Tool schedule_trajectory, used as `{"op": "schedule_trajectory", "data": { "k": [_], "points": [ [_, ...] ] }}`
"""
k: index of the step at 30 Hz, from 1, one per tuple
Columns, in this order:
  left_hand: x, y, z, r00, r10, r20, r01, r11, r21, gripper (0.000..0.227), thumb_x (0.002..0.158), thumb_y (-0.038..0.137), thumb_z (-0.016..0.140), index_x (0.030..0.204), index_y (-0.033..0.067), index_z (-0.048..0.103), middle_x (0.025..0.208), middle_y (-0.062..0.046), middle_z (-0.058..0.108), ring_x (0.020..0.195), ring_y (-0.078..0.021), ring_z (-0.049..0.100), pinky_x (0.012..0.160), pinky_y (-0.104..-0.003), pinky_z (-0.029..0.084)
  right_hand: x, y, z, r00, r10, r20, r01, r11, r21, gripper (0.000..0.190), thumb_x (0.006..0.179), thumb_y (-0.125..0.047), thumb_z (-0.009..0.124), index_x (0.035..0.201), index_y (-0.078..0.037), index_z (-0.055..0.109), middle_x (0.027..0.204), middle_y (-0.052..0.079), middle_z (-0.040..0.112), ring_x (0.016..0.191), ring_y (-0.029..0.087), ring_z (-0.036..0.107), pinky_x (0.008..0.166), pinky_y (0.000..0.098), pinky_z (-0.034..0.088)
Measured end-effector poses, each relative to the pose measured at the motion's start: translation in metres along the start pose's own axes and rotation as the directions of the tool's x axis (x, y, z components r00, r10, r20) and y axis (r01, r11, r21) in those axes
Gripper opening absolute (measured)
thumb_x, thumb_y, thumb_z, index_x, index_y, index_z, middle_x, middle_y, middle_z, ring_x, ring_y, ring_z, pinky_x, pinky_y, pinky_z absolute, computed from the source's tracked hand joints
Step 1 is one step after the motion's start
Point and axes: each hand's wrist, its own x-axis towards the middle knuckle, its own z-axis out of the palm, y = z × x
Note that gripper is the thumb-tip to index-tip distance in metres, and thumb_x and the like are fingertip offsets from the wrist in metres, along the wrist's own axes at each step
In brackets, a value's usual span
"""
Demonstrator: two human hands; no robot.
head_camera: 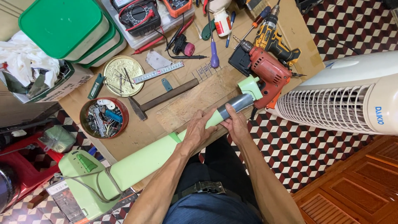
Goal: Measuring, marking with a pen, and drilling holes in a green plastic pipe on a workbench for an appliance repair.
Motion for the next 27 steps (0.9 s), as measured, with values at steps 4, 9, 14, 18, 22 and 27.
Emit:
{"op": "schedule_trajectory", "data": {
  "k": [4, 9, 14, 18, 22, 27],
  "points": [
    [0.004, -0.006, 0.007, 1.0, 0.001, 0.007, -0.001, 1.0, -0.001, 0.077, 0.079, 0.021, 0.083, 0.149, 0.0204, 0.052, 0.11, -0.013, 0.058, 0.107, -0.0313, 0.057, 0.095, -0.042, 0.047, 0.001, 0.0, -0.003, 1.0, -0.002, 0.008, 0.001, 1.0, 0.024, 0.04, 0.096, -0.034, 0.069, 0.116, -0.002, 0.057, 0.109, 0.011, 0.068, 0.104, 0.021, 0.069, 0.097, 0.04, 0.058],
    [0.003, -0.002, 0.003, 1.0, -0.01, 0.024, 0.01, 1.0, 0.009, 0.076, 0.081, 0.022, 0.082, 0.151, 0.0199, 0.051, 0.11, -0.015, 0.058, 0.107, -0.0313, 0.058, 0.095, -0.043, 0.048, 0.001, 0.0, -0.005, 1.0, 0.008, 0.015, -0.008, 0.999, 0.035, 0.04, 0.095, -0.034, 0.07, 0.116, -0.002, 0.058, 0.11, 0.011, 0.068, 0.105, 0.021, 0.069, 0.097, 0.0403, 0.058],
    [0.008, -0.018, 0.016, 1.0, 0.0, -0.01, 0.0, 1.0, -0.014, 0.078, 0.077, 0.025, 0.085, 0.147, 0.0183, 0.05, 0.114, -0.013, 0.059, 0.11, -0.031, 0.06, 0.098, -0.043, 0.049, -0.003, -0.008, -0.001, 0.999, 0.022, 0.025, -0.022, 1.0, -0.013, 0.045, 0.094, -0.036, 0.07, 0.119, -0.001, 0.057, 0.111, 0.012, 0.068, 0.106, 0.023, 0.069, 0.098, 0.0422, 0.058],
    [0.009, -0.014, 0.01, 0.996, -0.085, -0.018, 0.085, 0.996, 0.013, 0.08, 0.076, 0.029, 0.086, 0.145, 0.0151, 0.048, 0.115, -0.013, 0.06, 0.111, -0.0308, 0.062, 0.097, -0.042, 0.052, 0.001, -0.012, 0.0, 0.999, 0.036, 0.021, -0.035, 0.999, -0.017, 0.052, 0.093, -0.042, 0.066, 0.123, 0.0, 0.057, 0.117, 0.015, 0.067, 0.113, 0.025, 0.068, 0.101, 0.0436, 0.055],
    [0.004, 0.001, 0.003, 0.99, -0.134, 0.042, 0.132, 0.99, 0.055, 0.076, 0.08, 0.031, 0.082, 0.148, 0.0211, 0.049, 0.114, -0.013, 0.059, 0.106, -0.0303, 0.064, 0.094, -0.042, 0.055, 0.004, -0.02, -0.001, 0.998, 0.059, 0.031, -0.061, 0.997, 0.043, 0.057, 0.094, -0.044, 0.064, 0.128, -0.001, 0.054, 0.119, 0.015, 0.066, 0.115, 0.027, 0.065, 0.102, 0.0447, 0.053],
    [0.003, 0.008, 0.015, 0.995, -0.076, -0.072, 0.079, 0.996, 0.045, 0.061, 0.086, 0.033, 0.079, 0.141, 0.0203, 0.056, 0.114, -0.013, 0.064, 0.101, -0.0307, 0.068, 0.081, -0.042, 0.059, 0.001, -0.034, 0.011, 0.981, -0.084, -0.174, 0.111, 0.983, 0.147, 0.059, 0.087, -0.037, 0.073, 0.128, -0.006, 0.044, 0.106, 0.016, 0.066, 0.102, 0.032, 0.071, 0.097, 0.0508, 0.059]
  ]
}}
